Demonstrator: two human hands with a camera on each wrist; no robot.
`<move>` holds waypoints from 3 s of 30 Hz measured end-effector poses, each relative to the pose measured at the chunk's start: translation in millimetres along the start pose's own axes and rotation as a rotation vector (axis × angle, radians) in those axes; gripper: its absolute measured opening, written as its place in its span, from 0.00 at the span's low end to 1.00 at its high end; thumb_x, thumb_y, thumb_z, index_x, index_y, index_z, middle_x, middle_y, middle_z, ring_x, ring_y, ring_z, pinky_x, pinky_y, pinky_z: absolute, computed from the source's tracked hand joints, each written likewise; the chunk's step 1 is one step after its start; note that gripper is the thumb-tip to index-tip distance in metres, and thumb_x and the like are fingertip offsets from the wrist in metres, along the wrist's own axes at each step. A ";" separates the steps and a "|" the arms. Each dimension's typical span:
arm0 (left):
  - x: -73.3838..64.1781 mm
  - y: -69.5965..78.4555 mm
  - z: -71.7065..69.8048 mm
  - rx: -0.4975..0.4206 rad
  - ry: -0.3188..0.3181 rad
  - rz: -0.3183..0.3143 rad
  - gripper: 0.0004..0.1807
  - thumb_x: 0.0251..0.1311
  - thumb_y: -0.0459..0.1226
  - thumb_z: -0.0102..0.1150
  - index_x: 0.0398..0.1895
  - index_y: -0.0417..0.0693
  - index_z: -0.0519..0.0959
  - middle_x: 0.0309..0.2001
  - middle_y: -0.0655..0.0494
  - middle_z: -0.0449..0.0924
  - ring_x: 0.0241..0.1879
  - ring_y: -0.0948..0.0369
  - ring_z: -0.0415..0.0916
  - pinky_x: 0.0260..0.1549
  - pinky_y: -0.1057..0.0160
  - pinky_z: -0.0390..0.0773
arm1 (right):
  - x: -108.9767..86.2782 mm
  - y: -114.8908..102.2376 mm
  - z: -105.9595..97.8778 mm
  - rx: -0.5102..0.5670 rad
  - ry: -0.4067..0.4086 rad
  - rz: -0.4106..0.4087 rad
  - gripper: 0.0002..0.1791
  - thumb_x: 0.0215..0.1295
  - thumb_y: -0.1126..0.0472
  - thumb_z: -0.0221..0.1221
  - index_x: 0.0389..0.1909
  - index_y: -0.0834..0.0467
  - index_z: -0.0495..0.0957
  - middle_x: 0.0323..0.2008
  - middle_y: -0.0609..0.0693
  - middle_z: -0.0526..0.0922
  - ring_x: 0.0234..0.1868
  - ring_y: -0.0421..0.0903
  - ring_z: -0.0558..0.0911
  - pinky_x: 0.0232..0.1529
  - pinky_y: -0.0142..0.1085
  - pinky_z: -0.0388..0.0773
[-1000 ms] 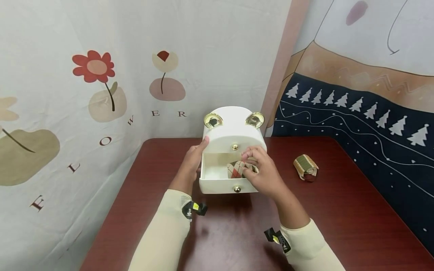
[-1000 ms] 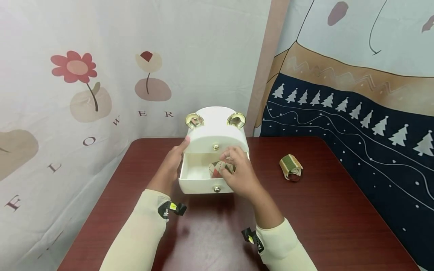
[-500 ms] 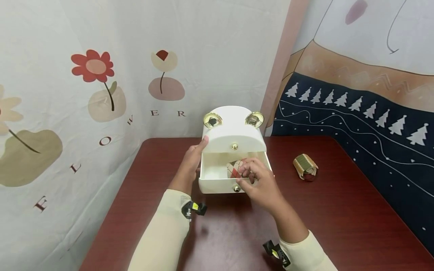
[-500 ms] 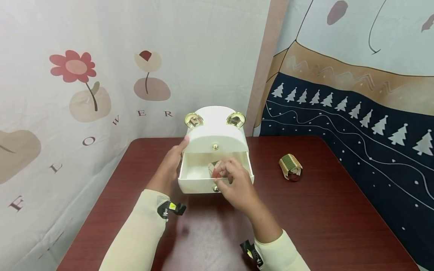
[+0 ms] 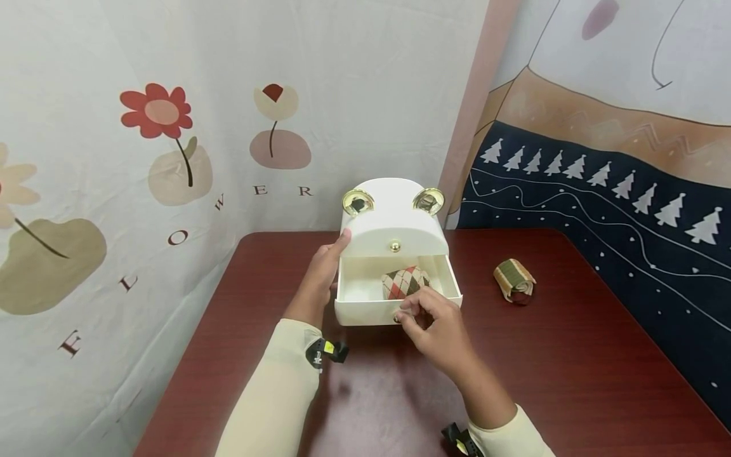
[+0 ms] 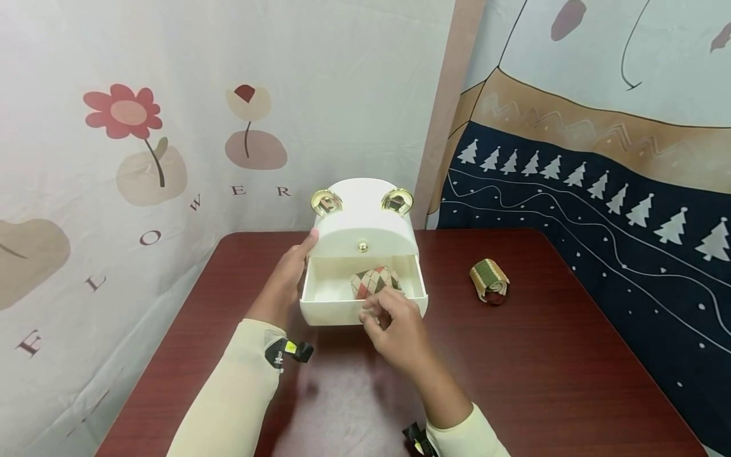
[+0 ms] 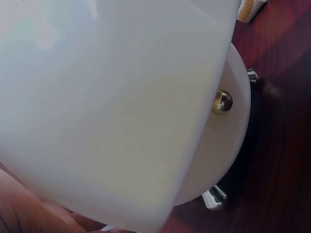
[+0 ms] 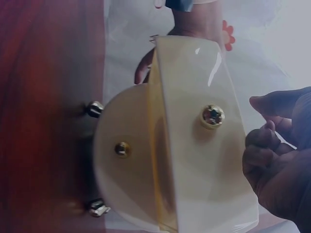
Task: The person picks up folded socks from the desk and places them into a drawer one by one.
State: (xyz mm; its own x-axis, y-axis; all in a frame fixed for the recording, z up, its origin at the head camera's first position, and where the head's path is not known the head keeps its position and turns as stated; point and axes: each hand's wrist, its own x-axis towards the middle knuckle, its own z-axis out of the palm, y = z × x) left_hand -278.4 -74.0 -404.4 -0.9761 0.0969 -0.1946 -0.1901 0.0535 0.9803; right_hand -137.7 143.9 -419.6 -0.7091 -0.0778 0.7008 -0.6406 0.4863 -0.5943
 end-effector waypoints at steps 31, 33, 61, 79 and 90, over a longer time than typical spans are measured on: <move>1.3 -1.4 -1.1 0.005 -0.016 0.009 0.45 0.70 0.76 0.51 0.70 0.50 0.75 0.63 0.41 0.78 0.64 0.49 0.73 0.55 0.45 0.69 | -16.3 0.6 20.4 -0.249 0.044 0.307 0.10 0.52 0.67 0.81 0.27 0.60 0.86 0.15 0.37 0.65 0.19 0.30 0.63 0.25 0.31 0.71; 1.7 -1.6 -1.5 0.009 -0.018 0.009 0.45 0.70 0.76 0.51 0.69 0.50 0.76 0.63 0.41 0.79 0.64 0.49 0.73 0.55 0.45 0.69 | -15.7 0.9 21.5 -0.248 0.049 0.302 0.10 0.52 0.68 0.80 0.27 0.61 0.86 0.15 0.37 0.65 0.19 0.30 0.63 0.26 0.31 0.72; 0.8 -1.7 -0.9 -0.002 -0.009 0.040 0.37 0.75 0.72 0.50 0.53 0.47 0.83 0.45 0.44 0.84 0.44 0.51 0.81 0.32 0.60 0.76 | 10.9 23.5 37.8 -0.309 0.067 0.298 0.06 0.59 0.64 0.75 0.30 0.62 0.88 0.14 0.40 0.68 0.19 0.34 0.65 0.25 0.32 0.69; -0.1 -1.8 -0.2 0.009 -0.006 -0.004 0.47 0.73 0.74 0.49 0.76 0.47 0.73 0.64 0.39 0.79 0.49 0.56 0.80 0.48 0.54 0.77 | 34.1 32.5 46.6 -0.352 0.061 0.346 0.07 0.61 0.61 0.74 0.31 0.61 0.88 0.15 0.46 0.74 0.19 0.40 0.70 0.23 0.39 0.72; 0.2 -1.9 -1.4 0.015 -0.010 -0.017 0.48 0.73 0.74 0.49 0.79 0.48 0.69 0.72 0.42 0.74 0.73 0.47 0.70 0.72 0.31 0.67 | 44.3 42.2 49.3 -0.371 0.045 0.367 0.07 0.63 0.60 0.74 0.32 0.60 0.88 0.17 0.46 0.74 0.19 0.40 0.70 0.23 0.38 0.70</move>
State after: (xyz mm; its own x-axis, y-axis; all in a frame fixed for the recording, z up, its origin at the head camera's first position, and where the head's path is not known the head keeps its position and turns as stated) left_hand -278.4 -75.4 -406.2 -0.9717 0.1054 -0.2116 -0.2050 0.0705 0.9762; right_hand -210.6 118.0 -433.1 -0.8490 0.1892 0.4934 -0.1986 0.7510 -0.6297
